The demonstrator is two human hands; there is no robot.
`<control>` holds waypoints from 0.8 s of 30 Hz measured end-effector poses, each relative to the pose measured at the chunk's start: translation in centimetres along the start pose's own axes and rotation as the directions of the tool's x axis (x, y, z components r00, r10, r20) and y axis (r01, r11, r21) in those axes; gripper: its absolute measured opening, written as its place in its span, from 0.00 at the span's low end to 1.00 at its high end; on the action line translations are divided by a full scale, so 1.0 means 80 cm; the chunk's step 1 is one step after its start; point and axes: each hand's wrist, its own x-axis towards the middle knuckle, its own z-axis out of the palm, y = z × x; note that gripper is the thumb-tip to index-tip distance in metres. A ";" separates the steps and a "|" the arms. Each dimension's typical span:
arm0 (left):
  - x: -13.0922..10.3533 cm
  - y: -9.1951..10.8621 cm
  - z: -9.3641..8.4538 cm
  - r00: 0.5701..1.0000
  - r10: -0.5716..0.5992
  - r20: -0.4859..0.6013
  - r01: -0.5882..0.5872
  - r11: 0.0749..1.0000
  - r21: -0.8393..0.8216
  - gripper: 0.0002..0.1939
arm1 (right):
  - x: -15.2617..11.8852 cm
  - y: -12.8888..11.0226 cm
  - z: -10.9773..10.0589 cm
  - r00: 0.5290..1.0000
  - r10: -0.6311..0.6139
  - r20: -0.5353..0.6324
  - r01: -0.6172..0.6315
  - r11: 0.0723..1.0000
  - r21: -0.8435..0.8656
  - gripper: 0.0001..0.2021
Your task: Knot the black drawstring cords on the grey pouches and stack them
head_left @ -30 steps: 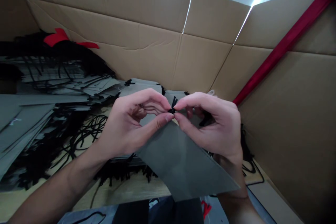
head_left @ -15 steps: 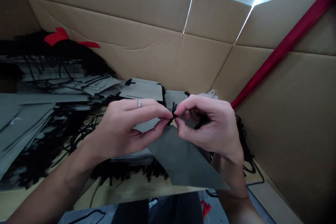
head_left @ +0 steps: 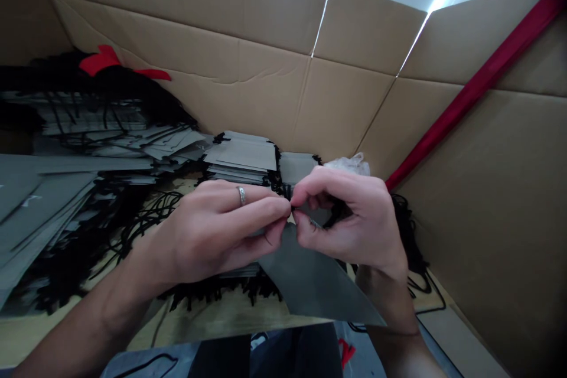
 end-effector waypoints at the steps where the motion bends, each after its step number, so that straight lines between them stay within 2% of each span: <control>1: 0.003 0.000 0.001 1.000 0.017 -0.015 -0.017 1.000 0.004 0.10 | 0.001 0.001 0.000 1.000 0.021 -0.004 -0.021 0.998 0.052 0.11; 3: 0.008 -0.002 0.003 0.997 0.058 -0.041 -0.059 0.998 -0.021 0.11 | 0.003 0.004 0.002 0.998 0.068 -0.003 -0.067 0.983 0.169 0.11; 6: 0.014 -0.007 0.006 0.998 -0.019 -0.056 0.007 0.980 -0.198 0.12 | 0.007 0.008 0.005 0.990 0.135 0.040 -0.140 0.931 0.337 0.10; 8: 0.015 -0.011 0.007 0.997 -0.052 -0.054 0.037 0.968 -0.248 0.11 | 0.008 0.010 0.006 0.980 0.186 0.063 -0.196 0.903 0.383 0.08; 10: 0.013 -0.011 0.006 0.997 -0.022 -0.071 0.012 0.990 -0.143 0.11 | 0.008 0.010 0.006 0.970 0.238 0.049 -0.240 0.909 0.340 0.08; 12: 0.011 -0.008 0.005 0.996 0.059 -0.069 -0.056 0.997 0.052 0.11 | 0.005 0.008 0.006 0.968 0.251 0.006 -0.245 0.939 0.240 0.08; 14: 0.007 0.000 0.003 0.990 0.135 -0.032 -0.126 0.971 0.201 0.09 | 0.002 0.005 0.004 0.976 0.217 -0.030 -0.212 0.969 0.126 0.09; 16: 0.005 0.009 0.001 0.987 0.160 0.020 -0.159 0.946 0.281 0.07 | 0.000 0.000 0.002 0.986 0.160 -0.049 -0.158 0.987 0.035 0.10; 19: 0.002 0.019 0.000 0.991 0.121 0.061 -0.134 0.935 0.329 0.05 | -0.003 -0.006 0.000 0.995 0.078 -0.064 -0.081 0.996 -0.042 0.12; 21: 0.001 0.020 0.002 0.994 0.105 0.028 -0.109 0.945 0.307 0.05 | -0.004 -0.009 0.000 0.997 0.036 -0.071 -0.041 0.997 -0.064 0.13; 24: 0.002 0.016 0.005 0.995 0.093 -0.042 -0.083 0.979 0.184 0.08 | -0.006 -0.009 -0.001 0.998 0.005 -0.070 -0.007 1.000 -0.027 0.15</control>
